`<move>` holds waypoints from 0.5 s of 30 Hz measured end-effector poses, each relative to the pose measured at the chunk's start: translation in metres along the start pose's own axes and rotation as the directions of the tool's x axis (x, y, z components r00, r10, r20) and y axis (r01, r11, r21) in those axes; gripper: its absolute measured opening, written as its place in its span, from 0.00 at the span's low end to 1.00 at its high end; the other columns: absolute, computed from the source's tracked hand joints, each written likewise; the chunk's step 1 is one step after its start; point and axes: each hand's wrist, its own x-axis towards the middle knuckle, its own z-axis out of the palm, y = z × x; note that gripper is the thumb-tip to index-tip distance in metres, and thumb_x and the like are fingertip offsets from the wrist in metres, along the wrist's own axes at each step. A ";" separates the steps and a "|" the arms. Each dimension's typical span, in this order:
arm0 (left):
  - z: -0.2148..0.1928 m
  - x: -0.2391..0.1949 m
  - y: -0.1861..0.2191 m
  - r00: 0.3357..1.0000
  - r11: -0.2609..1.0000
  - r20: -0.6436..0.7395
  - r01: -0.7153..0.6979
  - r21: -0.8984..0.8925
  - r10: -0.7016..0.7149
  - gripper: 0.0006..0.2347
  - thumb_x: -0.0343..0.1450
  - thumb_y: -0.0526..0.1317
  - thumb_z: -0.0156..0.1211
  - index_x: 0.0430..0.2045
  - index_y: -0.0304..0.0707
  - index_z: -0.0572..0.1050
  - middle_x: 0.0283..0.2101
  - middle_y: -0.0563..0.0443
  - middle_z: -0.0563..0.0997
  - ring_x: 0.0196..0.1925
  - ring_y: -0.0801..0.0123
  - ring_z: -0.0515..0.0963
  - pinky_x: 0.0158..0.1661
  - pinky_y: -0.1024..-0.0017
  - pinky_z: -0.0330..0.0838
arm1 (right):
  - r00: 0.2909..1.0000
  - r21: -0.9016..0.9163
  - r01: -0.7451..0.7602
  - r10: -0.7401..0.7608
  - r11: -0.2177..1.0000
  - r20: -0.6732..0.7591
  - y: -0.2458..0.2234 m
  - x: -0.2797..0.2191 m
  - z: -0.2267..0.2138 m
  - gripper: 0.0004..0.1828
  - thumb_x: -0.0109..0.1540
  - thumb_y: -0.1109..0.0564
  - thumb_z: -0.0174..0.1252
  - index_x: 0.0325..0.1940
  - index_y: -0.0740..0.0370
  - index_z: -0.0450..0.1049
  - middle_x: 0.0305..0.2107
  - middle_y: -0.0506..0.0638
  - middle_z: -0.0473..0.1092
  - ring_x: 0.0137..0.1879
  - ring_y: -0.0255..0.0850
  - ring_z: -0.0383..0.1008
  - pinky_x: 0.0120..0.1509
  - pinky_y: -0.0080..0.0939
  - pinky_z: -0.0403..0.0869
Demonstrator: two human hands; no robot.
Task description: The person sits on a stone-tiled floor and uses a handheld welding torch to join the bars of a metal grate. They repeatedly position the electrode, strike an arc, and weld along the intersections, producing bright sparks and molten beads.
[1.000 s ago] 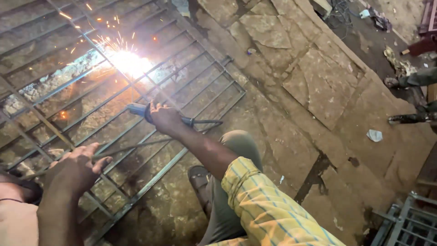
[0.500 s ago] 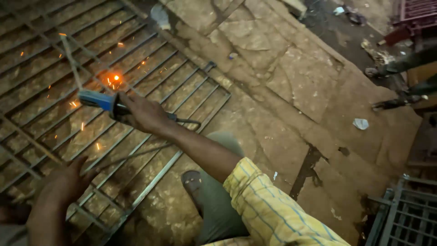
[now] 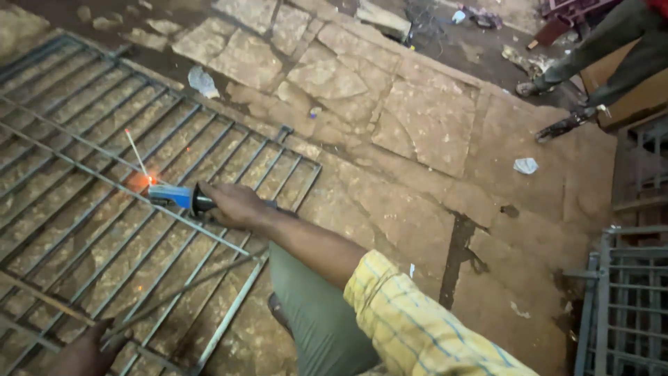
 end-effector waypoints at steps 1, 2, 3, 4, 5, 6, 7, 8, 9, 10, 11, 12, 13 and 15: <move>-0.001 -0.001 0.004 0.999 1.000 -0.036 -0.026 0.013 0.027 0.33 0.66 0.60 0.64 0.66 0.47 0.71 0.53 0.37 0.85 0.57 0.48 0.85 0.58 0.55 0.79 | 0.999 0.039 -0.028 0.029 0.999 -0.021 0.001 0.002 -0.003 0.38 0.59 0.51 0.60 0.72 0.54 0.59 0.47 0.62 0.73 0.53 0.61 0.75 0.55 0.58 0.74; 0.000 -0.001 0.008 0.996 0.998 -0.071 -0.052 0.026 0.054 0.33 0.65 0.60 0.64 0.65 0.48 0.72 0.55 0.37 0.84 0.59 0.48 0.83 0.59 0.55 0.78 | 0.998 0.079 -0.055 0.058 0.995 -0.040 0.001 0.004 -0.005 0.35 0.58 0.52 0.59 0.70 0.54 0.61 0.48 0.62 0.73 0.54 0.60 0.75 0.55 0.57 0.74; 0.002 -0.007 0.007 0.993 0.996 -0.093 -0.071 0.045 0.075 0.33 0.65 0.61 0.65 0.64 0.48 0.73 0.57 0.38 0.83 0.61 0.47 0.82 0.60 0.55 0.77 | 0.994 0.129 -0.087 0.094 0.988 -0.049 -0.002 0.001 -0.004 0.33 0.57 0.53 0.59 0.67 0.54 0.63 0.49 0.61 0.73 0.55 0.60 0.75 0.55 0.57 0.75; 0.003 -0.012 0.008 0.989 0.996 -0.117 -0.088 0.024 0.090 0.33 0.65 0.61 0.64 0.63 0.47 0.73 0.58 0.38 0.82 0.61 0.47 0.81 0.60 0.55 0.76 | 0.991 0.136 -0.104 0.113 0.985 -0.067 -0.003 0.001 -0.003 0.30 0.57 0.53 0.59 0.64 0.54 0.65 0.49 0.60 0.73 0.55 0.59 0.75 0.55 0.57 0.75; 0.005 -0.014 0.009 0.984 0.994 -0.141 -0.109 0.003 0.108 0.33 0.65 0.61 0.63 0.63 0.46 0.74 0.58 0.38 0.81 0.61 0.47 0.81 0.60 0.55 0.76 | 0.987 0.141 -0.122 0.135 0.982 -0.086 -0.001 0.003 -0.005 0.28 0.57 0.53 0.59 0.61 0.54 0.66 0.49 0.60 0.74 0.56 0.58 0.75 0.56 0.57 0.74; 0.005 -0.016 0.010 0.978 0.991 -0.166 -0.130 -0.017 0.125 0.33 0.64 0.61 0.63 0.62 0.45 0.74 0.59 0.37 0.81 0.62 0.47 0.80 0.60 0.55 0.75 | 0.982 0.146 -0.141 0.157 0.979 -0.106 0.001 0.005 -0.005 0.25 0.57 0.54 0.59 0.58 0.55 0.67 0.49 0.59 0.75 0.57 0.57 0.75 0.56 0.57 0.74; 0.004 -0.017 0.011 0.981 0.993 -0.162 -0.116 -0.035 0.109 0.33 0.64 0.61 0.63 0.63 0.44 0.73 0.59 0.38 0.81 0.62 0.48 0.81 0.60 0.55 0.75 | 0.980 0.155 -0.139 0.158 0.978 -0.118 0.004 0.005 -0.006 0.26 0.56 0.54 0.59 0.58 0.55 0.67 0.49 0.59 0.74 0.57 0.58 0.75 0.55 0.57 0.74; 0.004 -0.018 0.012 0.983 0.993 -0.157 -0.103 -0.054 0.093 0.34 0.64 0.62 0.63 0.63 0.43 0.73 0.59 0.38 0.81 0.62 0.48 0.81 0.61 0.56 0.75 | 0.979 0.164 -0.137 0.159 0.977 -0.129 0.007 0.005 -0.006 0.27 0.55 0.54 0.60 0.58 0.56 0.66 0.48 0.60 0.74 0.56 0.58 0.75 0.55 0.57 0.74; 0.003 -0.019 0.014 0.985 0.993 -0.155 -0.090 -0.074 0.077 0.35 0.64 0.62 0.63 0.63 0.42 0.73 0.59 0.39 0.82 0.62 0.49 0.82 0.61 0.56 0.76 | 0.977 0.170 -0.133 0.158 0.976 -0.141 0.011 0.005 -0.007 0.28 0.54 0.54 0.60 0.58 0.57 0.66 0.48 0.60 0.73 0.56 0.58 0.74 0.55 0.57 0.74; 0.001 -0.019 0.015 0.986 0.994 -0.143 -0.092 -0.060 0.083 0.35 0.64 0.62 0.63 0.63 0.43 0.73 0.60 0.39 0.81 0.62 0.49 0.81 0.62 0.56 0.75 | 0.977 0.167 -0.154 0.175 0.974 -0.121 0.014 0.006 -0.007 0.27 0.54 0.54 0.60 0.57 0.57 0.67 0.48 0.60 0.74 0.57 0.58 0.75 0.56 0.57 0.74; -0.001 -0.019 0.015 0.988 0.994 -0.129 -0.096 -0.047 0.089 0.34 0.64 0.62 0.63 0.63 0.43 0.73 0.60 0.39 0.81 0.63 0.50 0.81 0.62 0.57 0.75 | 0.976 0.164 -0.176 0.194 0.971 -0.100 0.017 0.006 -0.006 0.25 0.55 0.54 0.59 0.56 0.57 0.68 0.48 0.60 0.75 0.57 0.57 0.75 0.57 0.57 0.74; -0.002 -0.018 0.015 0.989 0.994 -0.116 -0.099 -0.033 0.095 0.34 0.65 0.62 0.62 0.63 0.44 0.73 0.61 0.40 0.81 0.63 0.50 0.80 0.62 0.57 0.74 | 0.974 0.161 -0.198 0.213 0.967 -0.079 0.019 0.006 -0.006 0.23 0.55 0.54 0.59 0.55 0.57 0.69 0.48 0.59 0.75 0.58 0.57 0.75 0.58 0.57 0.74; -0.003 -0.016 0.015 0.994 0.996 -0.073 -0.080 -0.026 0.078 0.34 0.65 0.62 0.62 0.64 0.44 0.72 0.61 0.40 0.80 0.64 0.50 0.79 0.63 0.57 0.73 | 0.969 0.158 -0.223 0.236 0.962 -0.071 0.021 0.006 -0.005 0.23 0.56 0.54 0.60 0.55 0.56 0.69 0.48 0.59 0.75 0.58 0.56 0.75 0.58 0.57 0.74; -0.004 -0.007 0.009 0.999 0.999 0.009 -0.042 -0.013 0.042 0.35 0.66 0.62 0.63 0.66 0.45 0.69 0.62 0.39 0.78 0.64 0.49 0.78 0.63 0.57 0.71 | 0.958 0.150 -0.270 0.281 0.951 -0.057 0.024 0.009 -0.004 0.24 0.56 0.53 0.60 0.57 0.56 0.69 0.49 0.59 0.75 0.59 0.56 0.75 0.58 0.56 0.74</move>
